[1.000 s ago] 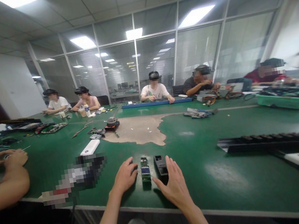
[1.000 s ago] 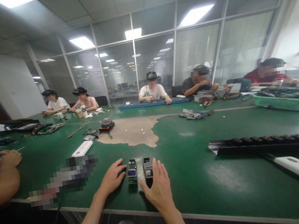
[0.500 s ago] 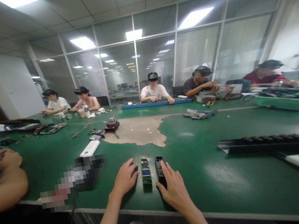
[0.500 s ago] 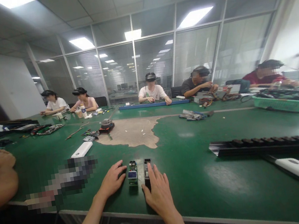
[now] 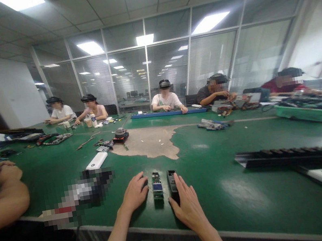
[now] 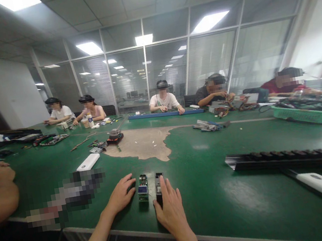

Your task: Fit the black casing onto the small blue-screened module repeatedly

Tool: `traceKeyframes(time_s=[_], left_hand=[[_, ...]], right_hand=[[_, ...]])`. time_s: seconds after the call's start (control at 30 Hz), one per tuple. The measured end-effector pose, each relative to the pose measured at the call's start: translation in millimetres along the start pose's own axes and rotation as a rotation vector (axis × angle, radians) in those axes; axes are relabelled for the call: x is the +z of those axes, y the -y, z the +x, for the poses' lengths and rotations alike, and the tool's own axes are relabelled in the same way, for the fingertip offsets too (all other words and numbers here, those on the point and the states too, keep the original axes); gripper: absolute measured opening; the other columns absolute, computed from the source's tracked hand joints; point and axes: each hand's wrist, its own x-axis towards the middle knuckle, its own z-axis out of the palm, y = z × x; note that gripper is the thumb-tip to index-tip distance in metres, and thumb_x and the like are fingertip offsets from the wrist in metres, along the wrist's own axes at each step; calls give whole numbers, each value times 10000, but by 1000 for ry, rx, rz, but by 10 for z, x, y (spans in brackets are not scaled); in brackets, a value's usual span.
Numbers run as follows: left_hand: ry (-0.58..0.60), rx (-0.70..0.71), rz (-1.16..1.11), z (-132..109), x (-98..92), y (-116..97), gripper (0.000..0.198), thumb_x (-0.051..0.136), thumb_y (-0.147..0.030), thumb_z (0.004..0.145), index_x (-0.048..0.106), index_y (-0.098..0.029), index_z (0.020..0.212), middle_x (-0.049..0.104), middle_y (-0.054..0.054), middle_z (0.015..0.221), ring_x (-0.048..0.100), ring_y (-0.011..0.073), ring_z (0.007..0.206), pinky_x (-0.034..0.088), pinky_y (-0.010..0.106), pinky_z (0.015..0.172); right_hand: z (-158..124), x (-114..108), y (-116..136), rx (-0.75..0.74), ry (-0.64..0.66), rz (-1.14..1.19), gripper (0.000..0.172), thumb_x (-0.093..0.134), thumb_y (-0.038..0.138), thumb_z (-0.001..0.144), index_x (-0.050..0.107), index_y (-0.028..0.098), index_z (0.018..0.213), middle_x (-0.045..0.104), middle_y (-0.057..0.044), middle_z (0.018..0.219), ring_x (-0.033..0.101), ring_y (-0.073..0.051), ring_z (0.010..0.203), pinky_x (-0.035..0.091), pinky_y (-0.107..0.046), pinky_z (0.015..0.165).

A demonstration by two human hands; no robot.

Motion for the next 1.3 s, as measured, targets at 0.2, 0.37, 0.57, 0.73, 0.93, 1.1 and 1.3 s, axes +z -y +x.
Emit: traceKeyframes(time_s=[0.2, 0.37, 0.57, 0.73, 0.93, 1.1, 1.3], left_hand=[[-6, 7, 9, -1, 2, -4, 377, 484, -341, 920, 581, -204, 1257, 487, 107, 1405, 447, 239, 1301, 348, 412, 1104], [0, 1, 13, -3, 0, -10, 382, 472, -343, 926, 574, -201, 1265, 482, 108, 1409, 442, 242, 1304, 342, 422, 1108], [-5, 2, 7, 1, -6, -13, 376, 483, -335, 919, 584, -194, 1252, 491, 110, 1400, 446, 236, 1302, 345, 403, 1109], [-16, -3, -8, 5, -13, -9, 371, 473, -336, 922, 591, -192, 1243, 499, 108, 1393, 452, 232, 1298, 356, 400, 1102], [-15, -11, -17, 8, -28, -9, 358, 469, -341, 923, 614, -200, 1218, 503, 107, 1389, 458, 237, 1293, 355, 400, 1103], [-23, -15, -30, 2, -35, -12, 338, 500, -314, 904, 628, -207, 1198, 500, 103, 1390, 462, 236, 1288, 358, 399, 1101], [-33, -26, -44, -36, -54, -34, 319, 523, -295, 887, 639, -222, 1174, 500, 89, 1391, 459, 236, 1290, 369, 397, 1093]], right_hand=[[3, 44, -34, -6, 14, -11, 717, 405, 251, 882, 75, 193, 1516, 301, -120, 1521, 221, -255, 1422, 236, -540, 1108], [8, 64, -47, 0, 16, -4, 722, 398, 242, 886, 49, 192, 1516, 302, -120, 1520, 235, -249, 1417, 246, -543, 1103], [-9, 66, -45, -8, -4, -4, 696, 387, 274, 908, 61, 172, 1514, 306, -125, 1518, 237, -246, 1416, 247, -521, 1113], [4, 46, -11, -10, -2, -14, 703, 404, 255, 891, 88, 172, 1513, 328, -134, 1506, 254, -260, 1409, 259, -534, 1103], [-16, 63, -26, -10, -21, 24, 674, 403, 277, 902, 130, 164, 1508, 340, -135, 1499, 274, -268, 1401, 276, -528, 1101], [21, -24, 60, 38, -106, 167, 687, 439, 346, 901, 178, 113, 1492, 351, -164, 1485, 325, -259, 1377, 323, -454, 1102], [261, -224, 542, -82, -76, 265, 679, 471, 326, 880, 226, 132, 1483, 367, -147, 1480, 357, -253, 1360, 342, -420, 1094]])
